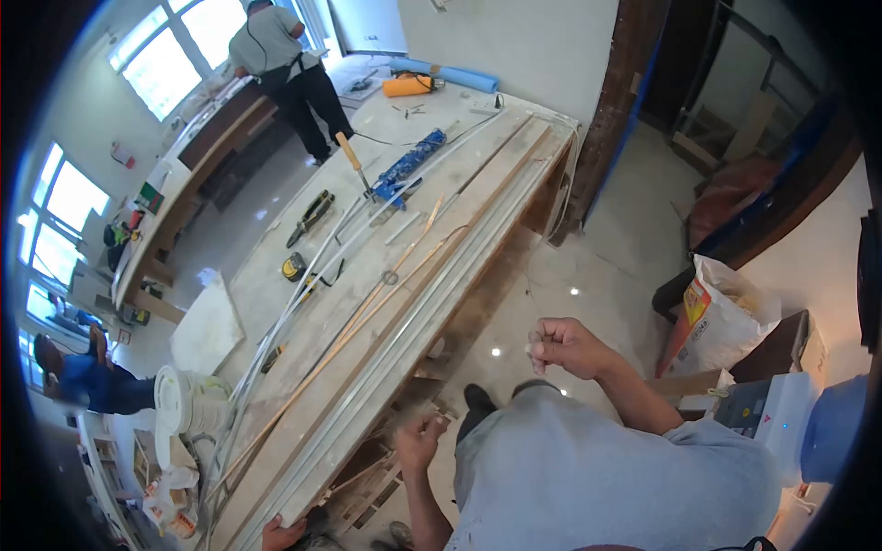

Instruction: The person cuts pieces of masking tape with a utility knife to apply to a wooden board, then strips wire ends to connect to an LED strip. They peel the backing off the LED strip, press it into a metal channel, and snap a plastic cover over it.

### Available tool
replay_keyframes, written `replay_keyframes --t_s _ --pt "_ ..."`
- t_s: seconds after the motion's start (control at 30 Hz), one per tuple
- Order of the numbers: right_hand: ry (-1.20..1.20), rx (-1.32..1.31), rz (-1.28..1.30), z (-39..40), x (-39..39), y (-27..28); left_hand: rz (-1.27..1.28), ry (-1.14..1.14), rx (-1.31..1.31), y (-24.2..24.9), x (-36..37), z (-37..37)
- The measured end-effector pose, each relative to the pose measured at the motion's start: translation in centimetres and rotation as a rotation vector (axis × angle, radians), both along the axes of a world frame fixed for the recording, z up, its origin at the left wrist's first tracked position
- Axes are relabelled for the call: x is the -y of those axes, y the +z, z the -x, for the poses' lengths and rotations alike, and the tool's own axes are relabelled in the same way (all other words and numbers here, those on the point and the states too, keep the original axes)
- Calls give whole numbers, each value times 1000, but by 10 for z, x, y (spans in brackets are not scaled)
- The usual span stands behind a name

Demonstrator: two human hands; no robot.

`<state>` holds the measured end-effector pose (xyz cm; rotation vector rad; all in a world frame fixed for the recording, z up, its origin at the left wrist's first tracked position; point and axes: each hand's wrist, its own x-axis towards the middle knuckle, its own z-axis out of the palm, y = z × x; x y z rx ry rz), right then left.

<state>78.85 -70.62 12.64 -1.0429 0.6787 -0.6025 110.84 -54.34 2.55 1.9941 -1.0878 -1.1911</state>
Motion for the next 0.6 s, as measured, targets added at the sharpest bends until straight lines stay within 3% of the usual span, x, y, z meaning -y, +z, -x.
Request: replay_keyframes --t_s 0.03,0.1,0.23,0.3,0.43,0.47,0.5,0.53,0.57,0.6 --pt "-49 24 -44 -5 6 1 -9 -2 -18 3 19 0" --pt "-55 -1 -83 -14 17 4 357 -87 61 11 51 -3" --pt "-54 -14 -84 -24 46 5 512 -200 155 53 131 8" --pt "-66 -14 -93 -28 61 0 673 -159 352 59 174 20" --pt "-67 -150 -48 -32 103 8 652 -132 555 45 261 37" --pt "-57 -234 4 -33 116 8 642 -139 635 14 274 36" --pt "-14 -299 63 -31 131 3 466 -253 818 -18 292 38" --pt "-61 -180 7 -35 142 -6 292 -274 827 -1 301 42" --pt "-41 -39 -86 -32 158 -17 408 -241 920 -4 301 45" --pt "-16 -84 -134 -38 177 -18 364 -241 837 -6 310 46"
